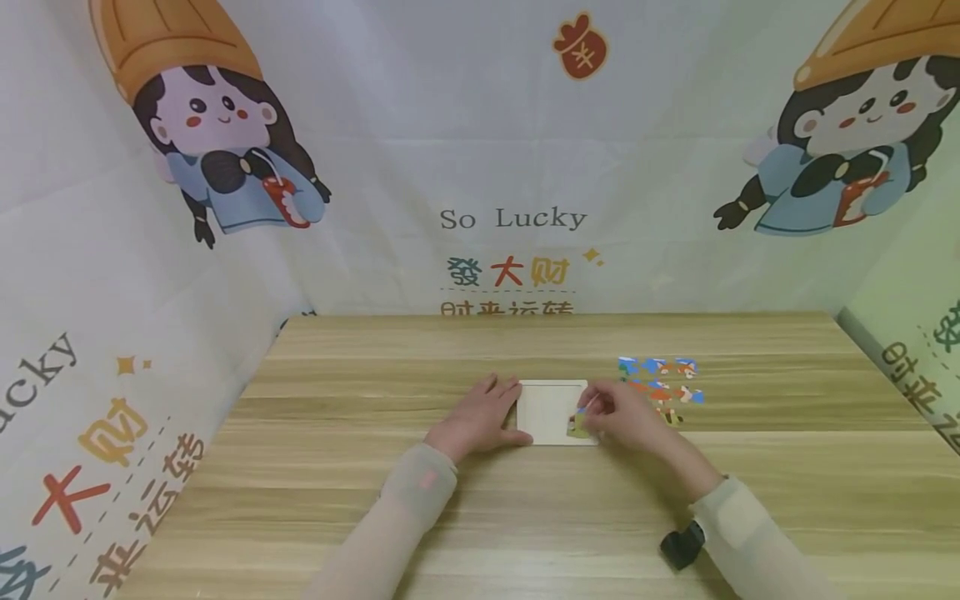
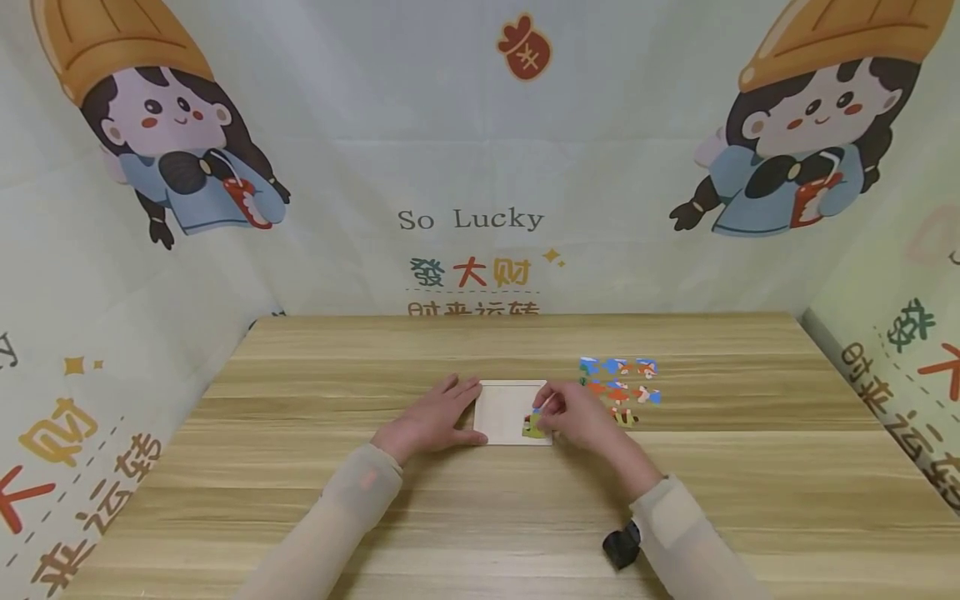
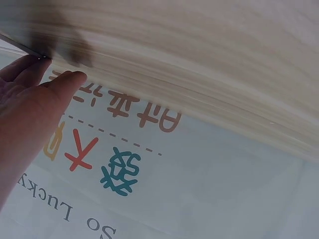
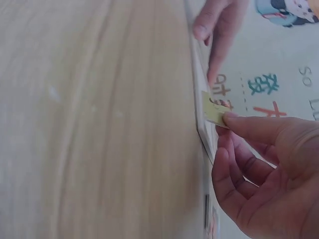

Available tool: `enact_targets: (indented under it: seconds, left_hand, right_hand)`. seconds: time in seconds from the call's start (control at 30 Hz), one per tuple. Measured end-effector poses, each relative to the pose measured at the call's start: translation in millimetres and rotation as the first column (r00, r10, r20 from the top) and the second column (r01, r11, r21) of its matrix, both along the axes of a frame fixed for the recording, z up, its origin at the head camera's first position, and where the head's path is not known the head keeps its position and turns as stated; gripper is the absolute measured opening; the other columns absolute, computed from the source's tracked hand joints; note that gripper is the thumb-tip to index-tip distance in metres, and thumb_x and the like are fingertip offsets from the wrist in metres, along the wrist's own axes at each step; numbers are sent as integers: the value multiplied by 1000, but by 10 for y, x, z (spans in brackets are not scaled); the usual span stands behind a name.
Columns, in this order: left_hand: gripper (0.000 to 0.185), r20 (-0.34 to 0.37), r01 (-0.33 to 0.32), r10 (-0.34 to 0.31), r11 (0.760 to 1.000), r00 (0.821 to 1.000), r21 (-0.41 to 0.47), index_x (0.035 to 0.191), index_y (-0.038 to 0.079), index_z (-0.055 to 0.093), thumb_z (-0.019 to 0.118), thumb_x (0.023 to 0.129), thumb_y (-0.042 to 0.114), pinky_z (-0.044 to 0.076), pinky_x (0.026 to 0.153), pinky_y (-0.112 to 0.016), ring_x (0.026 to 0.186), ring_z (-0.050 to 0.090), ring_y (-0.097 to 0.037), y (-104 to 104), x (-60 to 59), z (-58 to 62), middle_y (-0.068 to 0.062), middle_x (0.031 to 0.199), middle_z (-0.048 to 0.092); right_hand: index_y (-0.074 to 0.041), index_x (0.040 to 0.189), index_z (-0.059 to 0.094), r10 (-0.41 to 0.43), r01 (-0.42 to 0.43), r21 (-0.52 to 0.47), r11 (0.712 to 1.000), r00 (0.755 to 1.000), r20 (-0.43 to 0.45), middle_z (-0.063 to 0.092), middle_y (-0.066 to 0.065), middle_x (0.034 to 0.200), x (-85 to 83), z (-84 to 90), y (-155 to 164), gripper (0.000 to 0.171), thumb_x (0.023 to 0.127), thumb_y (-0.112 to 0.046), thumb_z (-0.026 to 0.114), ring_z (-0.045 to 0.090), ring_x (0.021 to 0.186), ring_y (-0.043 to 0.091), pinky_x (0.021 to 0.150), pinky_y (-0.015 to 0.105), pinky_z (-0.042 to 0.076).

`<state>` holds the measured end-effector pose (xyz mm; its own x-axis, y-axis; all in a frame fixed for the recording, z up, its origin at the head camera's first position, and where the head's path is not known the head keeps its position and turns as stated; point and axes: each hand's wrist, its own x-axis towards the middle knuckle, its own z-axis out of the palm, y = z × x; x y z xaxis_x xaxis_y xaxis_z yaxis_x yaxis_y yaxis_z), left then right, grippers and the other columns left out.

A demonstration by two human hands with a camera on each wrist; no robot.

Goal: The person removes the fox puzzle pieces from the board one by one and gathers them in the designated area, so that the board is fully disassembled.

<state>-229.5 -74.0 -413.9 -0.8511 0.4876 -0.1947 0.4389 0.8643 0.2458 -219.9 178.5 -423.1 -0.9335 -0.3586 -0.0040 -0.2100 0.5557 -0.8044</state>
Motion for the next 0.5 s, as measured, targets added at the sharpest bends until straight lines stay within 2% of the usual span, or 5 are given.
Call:
enact_targets:
  seconds: [0.17, 0.33, 0.5]
  left_hand:
    - [86, 11, -1, 1, 1000, 1000, 8, 156, 7, 30, 66, 92, 51, 20, 126, -44, 155, 17, -35, 5, -4, 14, -7, 165, 28]
    - [86, 26, -9, 9, 1000, 1000, 19, 157, 7, 29, 66, 92, 50, 20, 126, -44, 155, 16, -34, 0, -2, 4, -7, 166, 27]
    - [87, 37, -15, 14, 999, 999, 33, 157, 7, 30, 68, 91, 49, 21, 126, -45, 155, 17, -34, -17, 16, -38, -8, 165, 27]
  right_hand:
    - [3, 110, 66, -18, 18, -58, 998, 1000, 5, 64, 11, 96, 9, 58, 248, 21, 93, -7, 66, 59, 82, 14, 69, 22, 55]
    - [10, 116, 62, -77, 82, -128, 988, 996, 44, 63, 12, 96, 71, 114, 638, 28, 95, -7, 64, 61, 78, 8, 67, 23, 59]
    - [15, 122, 57, -142, 150, -106, 983, 987, 74, 61, 5, 95, 141, 93, 1025, 33, 97, -7, 61, 59, 79, 2, 70, 21, 59]
